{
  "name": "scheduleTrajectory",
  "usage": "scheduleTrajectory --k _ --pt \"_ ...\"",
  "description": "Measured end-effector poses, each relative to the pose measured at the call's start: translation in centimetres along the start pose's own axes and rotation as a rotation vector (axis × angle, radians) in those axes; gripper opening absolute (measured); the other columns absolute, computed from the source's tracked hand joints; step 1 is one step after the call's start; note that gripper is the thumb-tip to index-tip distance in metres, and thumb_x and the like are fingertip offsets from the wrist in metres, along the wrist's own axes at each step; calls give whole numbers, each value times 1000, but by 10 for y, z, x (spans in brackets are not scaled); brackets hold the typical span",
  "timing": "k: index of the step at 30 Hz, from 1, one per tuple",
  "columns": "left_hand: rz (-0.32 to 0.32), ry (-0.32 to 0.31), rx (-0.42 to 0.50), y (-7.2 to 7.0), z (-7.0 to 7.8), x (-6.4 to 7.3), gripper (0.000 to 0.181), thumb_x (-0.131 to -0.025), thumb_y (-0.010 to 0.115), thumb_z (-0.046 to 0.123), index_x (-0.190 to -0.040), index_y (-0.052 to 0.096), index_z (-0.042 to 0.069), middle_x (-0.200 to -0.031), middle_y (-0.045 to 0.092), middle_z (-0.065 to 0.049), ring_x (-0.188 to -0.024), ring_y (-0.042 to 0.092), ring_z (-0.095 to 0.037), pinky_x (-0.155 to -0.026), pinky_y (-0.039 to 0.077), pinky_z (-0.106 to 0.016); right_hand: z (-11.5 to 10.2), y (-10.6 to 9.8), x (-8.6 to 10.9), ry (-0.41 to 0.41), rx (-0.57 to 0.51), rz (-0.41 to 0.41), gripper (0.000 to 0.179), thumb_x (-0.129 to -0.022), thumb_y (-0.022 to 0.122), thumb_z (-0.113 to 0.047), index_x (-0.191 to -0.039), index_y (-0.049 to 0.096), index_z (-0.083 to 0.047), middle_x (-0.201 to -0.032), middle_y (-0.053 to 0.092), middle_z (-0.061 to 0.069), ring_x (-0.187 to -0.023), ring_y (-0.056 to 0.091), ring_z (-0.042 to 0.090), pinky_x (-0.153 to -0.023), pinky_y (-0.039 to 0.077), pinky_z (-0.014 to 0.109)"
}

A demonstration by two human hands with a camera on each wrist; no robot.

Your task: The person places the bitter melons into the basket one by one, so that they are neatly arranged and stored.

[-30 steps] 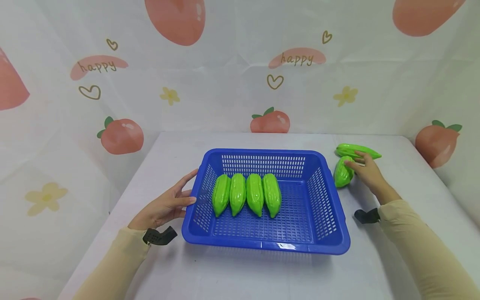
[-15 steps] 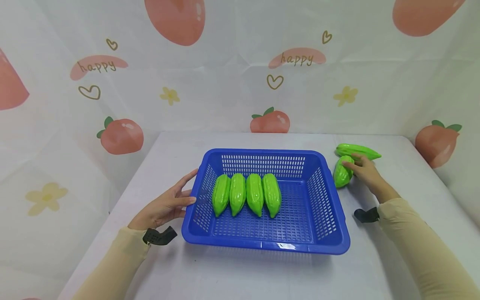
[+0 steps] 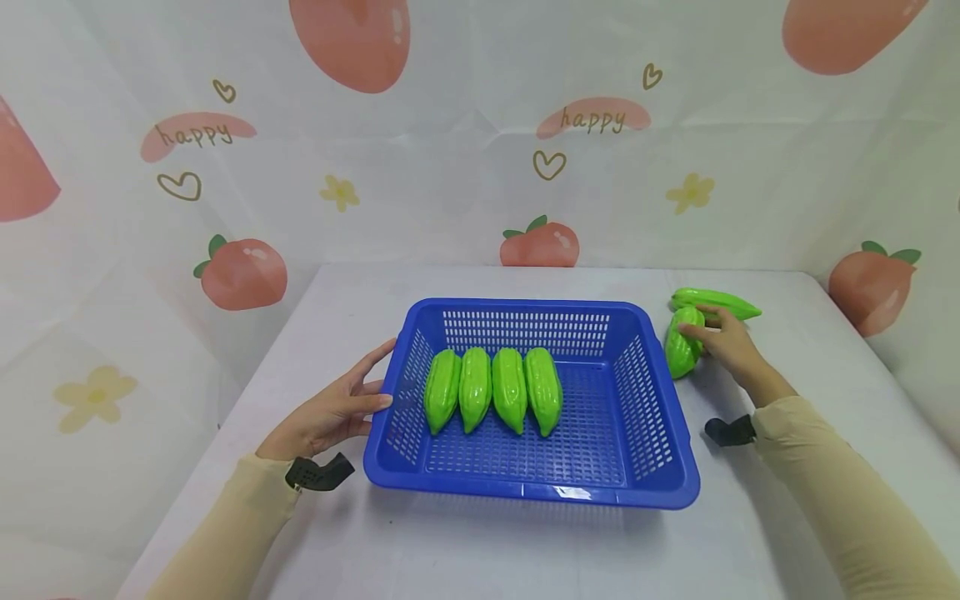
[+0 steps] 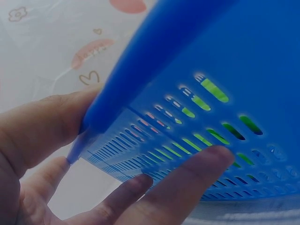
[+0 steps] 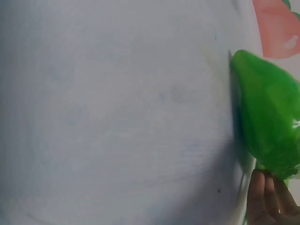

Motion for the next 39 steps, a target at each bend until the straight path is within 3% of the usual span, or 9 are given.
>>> scheduleTrajectory --k 2,5,10,20,25,29,33,39 --pt "-1 0 0 0 0 0 90 -92 63 5 -152 10 45 -145 43 -21 -105 67 -31 -88 54 -51 -2 -1 1 -13 0 17 78 -98 51 -38 -150 14 8 -145 23 43 -129 35 53 -86 49 36" --pt "3 -4 0 0 0 0 90 -92 63 5 -152 11 46 -146 43 -21 -105 67 -31 -88 54 -51 -6 -2 2 -40 -26 45 77 -97 54 -34 -149 16 8 -145 25 43 -124 39 49 -70 46 16" --pt "3 -5 -6 1 0 0 90 -92 63 6 -152 10 46 -147 41 -21 -106 66 -31 -89 54 -51 -12 -5 6 -58 -80 91 77 -97 55 -33 -150 16 6 -145 25 42 -124 40 47 -63 43 4" --pt "0 -4 -7 0 -1 0 89 -93 62 6 -152 9 46 -147 41 -21 -105 67 -30 -88 55 -50 -37 -18 16 -135 -144 237 73 -96 57 -31 -152 19 -4 -150 26 31 -127 41 44 -70 40 -1" --pt "2 -3 -5 -1 -1 0 89 -93 62 5 -152 10 46 -147 42 -21 -104 67 -30 -88 55 -50 -54 -25 24 -212 -165 317 67 -95 60 -26 -152 26 -12 -148 30 26 -113 50 18 -73 43 1" --pt "3 -1 -3 -1 -1 -1 89 -93 62 5 -153 10 45 -145 44 -19 -104 68 -30 -87 55 -49 -67 -29 29 -290 -245 380 61 -93 63 -17 -147 34 -16 -138 40 9 -101 48 0 -74 46 2" --pt "1 0 -4 -2 -1 0 88 -93 61 5 -152 10 45 -143 46 -18 -103 68 -29 -87 55 -49 -80 -29 35 -378 -356 403 60 -90 65 -8 -143 39 -15 -126 42 -9 -101 50 1 -75 48 3" --pt "3 -2 -6 -2 -1 0 87 -93 61 5 -152 11 46 -143 46 -19 -103 68 -29 -87 55 -49 -96 -25 47 -482 -350 427 59 -89 66 -3 -141 41 -15 -127 43 -8 -103 53 3 -81 46 4"
Point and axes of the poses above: each hand's wrist, its own x-axis away from the middle knuckle, its own y-axis out of the palm, z = x × y, the point moved 1 cm from there along -x, towards the middle knuckle
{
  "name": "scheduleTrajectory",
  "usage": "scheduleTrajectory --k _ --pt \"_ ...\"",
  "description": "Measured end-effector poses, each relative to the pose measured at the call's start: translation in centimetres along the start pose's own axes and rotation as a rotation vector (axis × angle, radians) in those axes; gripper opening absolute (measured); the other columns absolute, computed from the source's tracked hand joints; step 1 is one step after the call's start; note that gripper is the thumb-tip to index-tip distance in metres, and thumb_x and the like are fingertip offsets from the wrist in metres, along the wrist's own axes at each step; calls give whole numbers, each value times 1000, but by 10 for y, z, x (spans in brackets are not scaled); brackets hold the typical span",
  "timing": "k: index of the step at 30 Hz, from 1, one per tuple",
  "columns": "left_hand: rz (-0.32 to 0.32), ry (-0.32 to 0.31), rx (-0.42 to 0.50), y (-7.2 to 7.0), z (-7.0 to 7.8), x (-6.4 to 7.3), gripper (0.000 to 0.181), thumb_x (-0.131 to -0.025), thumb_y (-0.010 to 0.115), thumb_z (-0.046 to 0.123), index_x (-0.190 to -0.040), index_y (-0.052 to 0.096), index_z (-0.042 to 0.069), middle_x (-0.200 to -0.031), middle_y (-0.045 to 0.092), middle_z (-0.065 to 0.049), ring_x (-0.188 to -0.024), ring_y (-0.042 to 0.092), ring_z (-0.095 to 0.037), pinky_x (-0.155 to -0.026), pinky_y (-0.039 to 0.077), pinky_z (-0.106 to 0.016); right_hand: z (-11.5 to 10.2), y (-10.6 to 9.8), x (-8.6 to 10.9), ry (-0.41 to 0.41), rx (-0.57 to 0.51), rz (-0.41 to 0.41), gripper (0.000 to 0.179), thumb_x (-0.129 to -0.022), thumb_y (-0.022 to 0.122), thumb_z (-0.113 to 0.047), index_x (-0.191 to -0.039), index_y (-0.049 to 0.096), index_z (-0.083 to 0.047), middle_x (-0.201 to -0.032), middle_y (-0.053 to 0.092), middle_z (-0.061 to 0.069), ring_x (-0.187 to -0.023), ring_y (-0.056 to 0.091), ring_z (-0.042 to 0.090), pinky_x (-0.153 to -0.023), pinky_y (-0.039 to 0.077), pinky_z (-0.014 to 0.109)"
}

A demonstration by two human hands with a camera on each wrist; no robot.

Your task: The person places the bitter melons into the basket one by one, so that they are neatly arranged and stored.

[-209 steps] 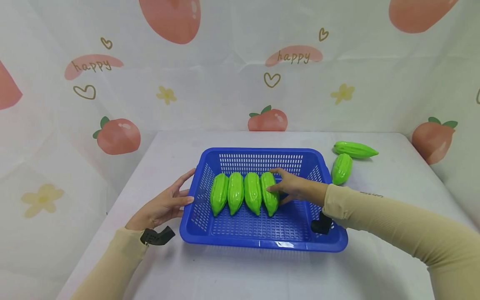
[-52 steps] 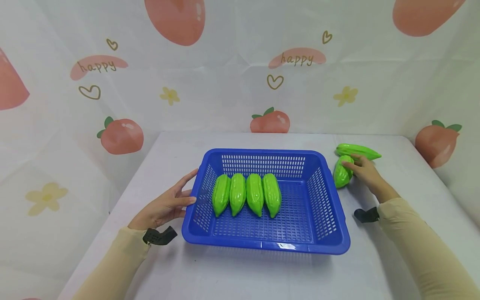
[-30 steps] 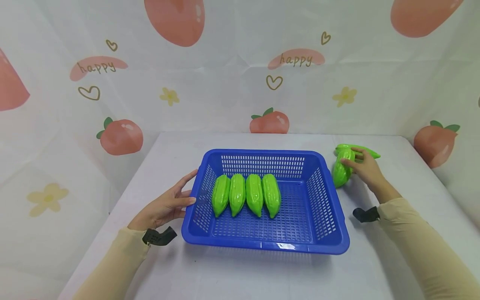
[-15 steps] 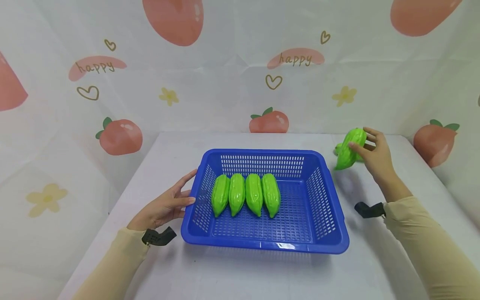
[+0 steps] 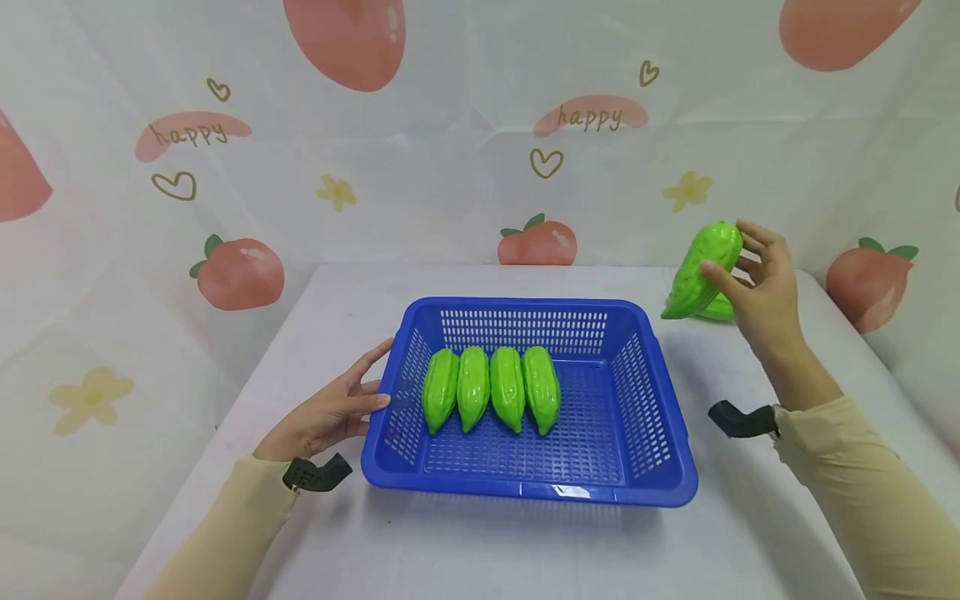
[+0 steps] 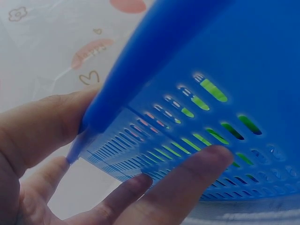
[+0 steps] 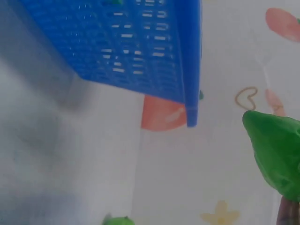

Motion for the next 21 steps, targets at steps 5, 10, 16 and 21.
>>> scheduleTrajectory --k 5,10,16,21 --pt "9 -3 -11 1 0 0 88 -93 62 6 -152 10 46 -145 44 -20 -104 68 -31 -87 55 -50 -8 11 11 -77 -51 -15 61 -86 66 4 -141 42 -12 -129 43 -5 -104 55 5 -81 48 6" --pt "10 -3 -13 1 0 0 88 -93 62 7 -152 10 46 -147 41 -22 -106 67 -31 -88 54 -51 -10 25 24 -138 -161 -97 62 -85 61 13 -141 42 -9 -131 40 -2 -108 53 8 -81 51 8" --pt "3 -5 -13 0 -1 0 88 -93 62 8 -152 10 46 -146 42 -21 -105 67 -32 -89 54 -51 -10 41 39 -162 -171 -249 66 -85 58 17 -143 40 -9 -130 40 -2 -110 54 6 -85 50 9" --pt "2 -4 -12 0 -1 0 87 -93 62 8 -152 10 47 -146 42 -21 -106 67 -32 -89 54 -51 -9 53 50 -123 -84 -353 68 -87 60 13 -146 34 -8 -137 38 -1 -114 51 2 -86 49 9"
Point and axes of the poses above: each hand's wrist, its own x-axis away from the middle knuckle, its own y-axis out of the palm, z = x × y, the point moved 1 cm from there along -x, towards the middle knuckle
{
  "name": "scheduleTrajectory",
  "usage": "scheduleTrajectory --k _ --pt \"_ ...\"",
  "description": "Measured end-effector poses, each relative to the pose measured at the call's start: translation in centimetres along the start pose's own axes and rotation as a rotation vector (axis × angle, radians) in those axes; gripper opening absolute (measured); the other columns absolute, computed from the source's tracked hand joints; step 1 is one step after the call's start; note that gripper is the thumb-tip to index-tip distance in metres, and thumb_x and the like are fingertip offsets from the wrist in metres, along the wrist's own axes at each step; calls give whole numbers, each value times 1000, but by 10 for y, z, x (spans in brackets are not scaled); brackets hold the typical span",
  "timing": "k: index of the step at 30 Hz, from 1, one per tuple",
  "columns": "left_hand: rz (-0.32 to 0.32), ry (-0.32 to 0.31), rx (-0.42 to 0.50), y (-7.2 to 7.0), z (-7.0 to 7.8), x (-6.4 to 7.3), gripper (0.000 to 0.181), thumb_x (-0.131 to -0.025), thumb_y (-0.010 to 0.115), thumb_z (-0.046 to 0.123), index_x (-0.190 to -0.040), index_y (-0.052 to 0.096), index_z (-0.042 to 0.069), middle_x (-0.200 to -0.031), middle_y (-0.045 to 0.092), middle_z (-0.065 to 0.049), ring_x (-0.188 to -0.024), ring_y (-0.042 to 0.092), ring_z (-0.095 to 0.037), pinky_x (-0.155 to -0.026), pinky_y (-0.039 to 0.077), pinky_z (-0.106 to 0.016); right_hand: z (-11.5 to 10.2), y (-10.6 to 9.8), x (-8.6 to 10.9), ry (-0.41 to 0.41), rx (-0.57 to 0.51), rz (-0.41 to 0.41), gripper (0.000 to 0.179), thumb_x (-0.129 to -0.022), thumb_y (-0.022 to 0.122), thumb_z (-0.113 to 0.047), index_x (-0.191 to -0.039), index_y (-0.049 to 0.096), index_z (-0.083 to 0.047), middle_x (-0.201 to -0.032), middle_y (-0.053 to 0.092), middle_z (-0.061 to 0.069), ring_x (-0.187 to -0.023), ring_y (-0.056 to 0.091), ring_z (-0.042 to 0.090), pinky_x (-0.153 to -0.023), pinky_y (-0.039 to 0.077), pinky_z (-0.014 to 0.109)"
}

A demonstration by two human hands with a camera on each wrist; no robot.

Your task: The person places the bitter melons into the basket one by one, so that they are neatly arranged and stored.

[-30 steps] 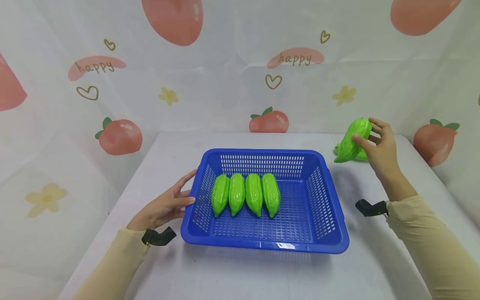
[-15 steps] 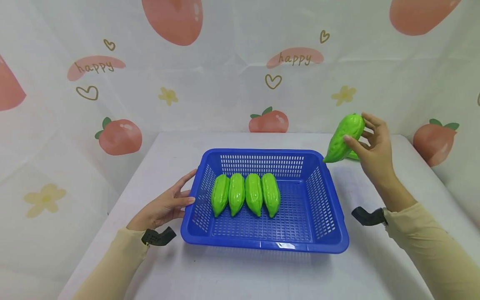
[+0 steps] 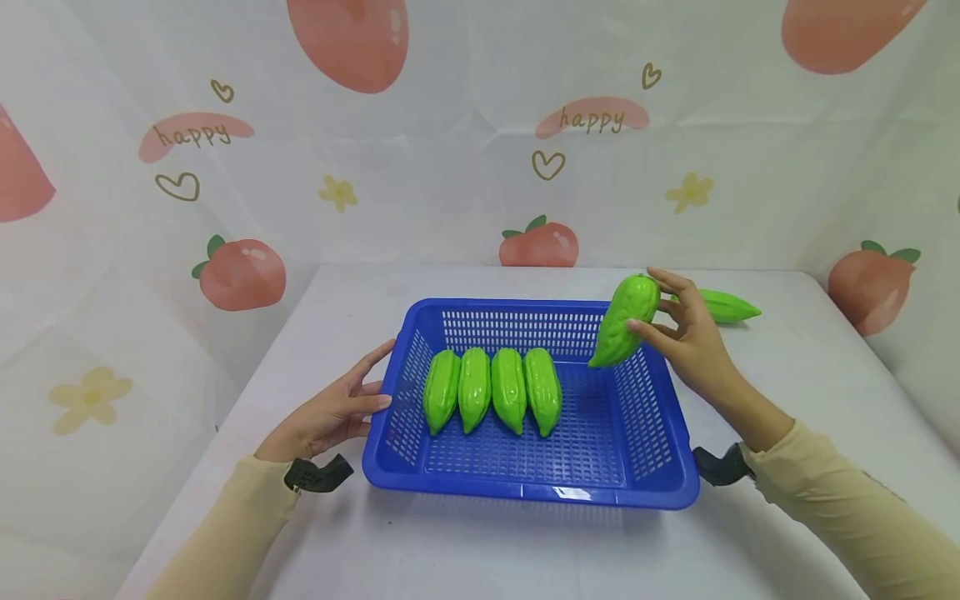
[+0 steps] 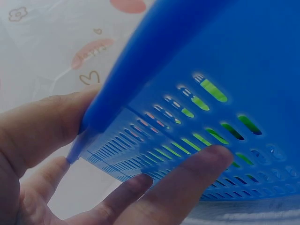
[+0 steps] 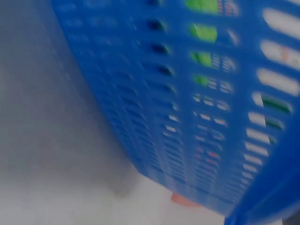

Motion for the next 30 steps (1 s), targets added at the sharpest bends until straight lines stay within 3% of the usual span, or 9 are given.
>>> scheduleTrajectory --k 3,10,13,18,23,30 --pt "5 -4 5 1 0 0 88 -93 62 8 -152 10 46 -147 42 -21 -106 66 -32 -89 54 -51 1 6 3 43 21 -65 68 -88 61 8 -148 31 -8 -140 36 6 -114 52 3 -86 50 10" --pt "6 -5 10 1 0 0 88 -93 62 7 -152 10 46 -147 41 -21 -106 67 -31 -89 54 -50 4 17 4 134 67 -209 67 -90 65 -2 -147 30 -9 -143 37 21 -126 48 45 -82 54 16" --pt "6 -3 6 1 1 0 88 -93 62 7 -152 9 46 -147 40 -22 -106 66 -32 -89 54 -51 4 21 3 166 102 -266 66 -91 65 -5 -147 29 -7 -144 38 23 -126 48 48 -87 57 33" --pt "7 -2 1 2 1 1 89 -93 62 8 -152 9 46 -148 40 -22 -107 66 -32 -89 54 -51 3 26 3 234 168 -321 65 -92 66 -13 -146 30 -8 -145 37 26 -125 48 49 -93 49 59" --pt "0 -2 5 1 1 1 88 -93 62 7 -152 9 47 -146 42 -21 -105 67 -31 -88 54 -51 2 29 3 297 194 -360 65 -93 66 -21 -146 32 -9 -145 37 27 -126 46 51 -94 49 60" --pt "0 4 -5 2 1 1 88 -93 62 7 -152 9 46 -147 40 -22 -107 66 -31 -89 54 -51 3 32 1 317 181 -384 63 -92 66 -16 -145 33 -6 -144 36 29 -125 46 53 -92 51 57"
Point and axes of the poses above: each hand's wrist, its own x-axis away from the middle knuckle, its own y-axis out of the palm, z = x × y, the point moved 1 cm from there along -x, towards the middle knuckle
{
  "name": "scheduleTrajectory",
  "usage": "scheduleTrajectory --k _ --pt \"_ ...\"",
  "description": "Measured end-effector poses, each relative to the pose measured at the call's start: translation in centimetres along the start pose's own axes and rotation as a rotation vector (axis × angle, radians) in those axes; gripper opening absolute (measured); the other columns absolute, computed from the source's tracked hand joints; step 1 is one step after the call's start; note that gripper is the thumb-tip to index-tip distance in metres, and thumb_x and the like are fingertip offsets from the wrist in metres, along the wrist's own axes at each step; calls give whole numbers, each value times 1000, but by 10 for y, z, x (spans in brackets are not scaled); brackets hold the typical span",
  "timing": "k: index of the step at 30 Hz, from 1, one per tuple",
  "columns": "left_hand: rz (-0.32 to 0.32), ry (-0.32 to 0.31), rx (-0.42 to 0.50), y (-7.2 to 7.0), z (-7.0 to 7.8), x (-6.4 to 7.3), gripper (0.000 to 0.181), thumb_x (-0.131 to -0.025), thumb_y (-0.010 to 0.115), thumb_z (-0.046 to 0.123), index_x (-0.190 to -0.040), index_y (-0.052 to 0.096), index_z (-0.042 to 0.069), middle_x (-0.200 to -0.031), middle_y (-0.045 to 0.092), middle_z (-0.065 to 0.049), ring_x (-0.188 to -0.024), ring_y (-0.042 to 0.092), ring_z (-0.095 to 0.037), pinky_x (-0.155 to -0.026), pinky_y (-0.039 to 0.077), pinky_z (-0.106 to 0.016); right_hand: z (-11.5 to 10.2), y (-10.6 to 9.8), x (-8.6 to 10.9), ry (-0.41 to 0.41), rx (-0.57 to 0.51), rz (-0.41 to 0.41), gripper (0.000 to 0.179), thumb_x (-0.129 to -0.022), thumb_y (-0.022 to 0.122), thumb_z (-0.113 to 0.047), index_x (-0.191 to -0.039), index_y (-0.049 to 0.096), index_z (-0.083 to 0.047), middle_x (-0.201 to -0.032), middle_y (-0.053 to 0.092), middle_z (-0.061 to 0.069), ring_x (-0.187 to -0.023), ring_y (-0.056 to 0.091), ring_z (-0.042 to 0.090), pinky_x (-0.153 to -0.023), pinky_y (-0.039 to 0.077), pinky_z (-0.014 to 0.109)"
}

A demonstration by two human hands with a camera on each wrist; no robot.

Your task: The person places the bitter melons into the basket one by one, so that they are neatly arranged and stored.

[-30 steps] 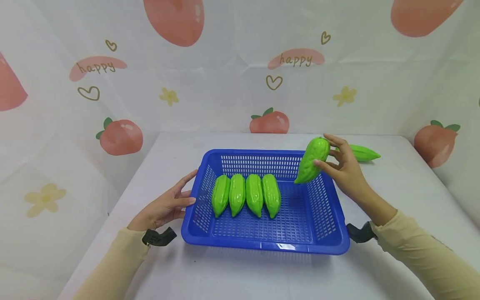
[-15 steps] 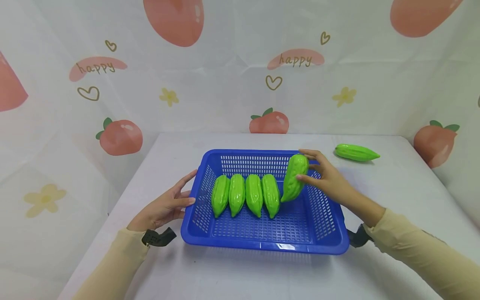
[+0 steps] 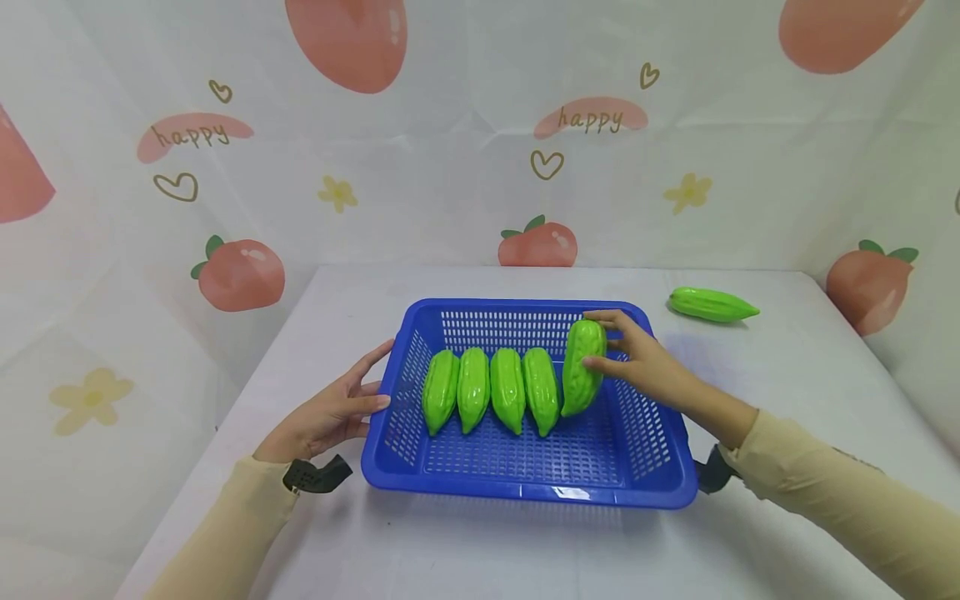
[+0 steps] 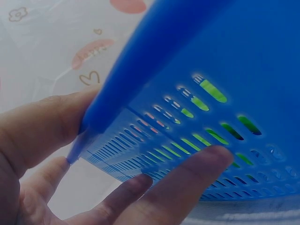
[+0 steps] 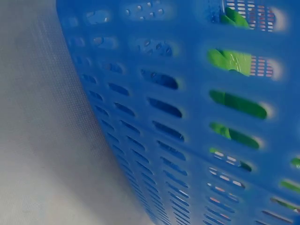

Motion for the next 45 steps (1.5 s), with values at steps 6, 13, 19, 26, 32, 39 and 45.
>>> scheduleTrajectory --k 6,13,19,26,32,39,45 --pt "4 -2 -3 0 0 -1 88 -93 61 7 -152 8 46 -149 38 -23 -108 66 -33 -89 54 -52 -2 2 -2 30 24 -26 62 -93 65 -14 -145 32 -3 -145 34 31 -125 45 54 -90 53 55" --pt "5 -3 -7 -1 0 -1 88 -93 61 8 -153 8 45 -149 38 -23 -108 66 -33 -89 54 -52 1 8 -7 67 35 -57 60 -92 64 -11 -143 33 -1 -142 36 33 -124 45 55 -87 56 51" --pt "6 -8 -7 0 -1 -1 88 -93 62 8 -153 7 45 -148 39 -23 -108 66 -32 -89 54 -52 5 13 -11 80 45 -76 61 -92 63 -8 -144 31 3 -142 32 35 -125 42 58 -87 55 51" --pt "-7 3 -18 0 -1 -2 88 -94 60 8 -153 6 45 -148 39 -24 -107 66 -32 -89 54 -52 5 16 -13 102 118 -81 61 -93 63 -10 -143 31 5 -142 36 33 -123 45 56 -88 54 51" --pt "-3 2 -16 0 -1 -2 88 -94 61 8 -153 6 45 -149 38 -24 -108 66 -33 -89 54 -52 7 20 -15 132 161 -87 61 -93 63 -12 -142 31 5 -134 44 34 -121 49 54 -88 55 51" --pt "-3 0 -14 -1 -1 -1 86 -95 60 8 -152 8 45 -148 40 -22 -105 67 -31 -88 55 -50 7 23 -16 133 212 -96 57 -93 63 -13 -139 34 5 -127 52 33 -115 55 47 -85 57 47" --pt "-12 3 -5 -3 0 1 84 -95 59 8 -152 9 46 -145 43 -21 -104 67 -31 -88 55 -49 6 25 -18 117 257 -100 54 -92 64 -11 -136 37 6 -118 57 31 -106 60 40 -81 57 42"
Point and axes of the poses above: each hand's wrist, its own x-axis away from the middle knuckle, its own y-axis out of the palm, z = x × y, the point moved 1 cm from there along -x, towards the middle knuckle
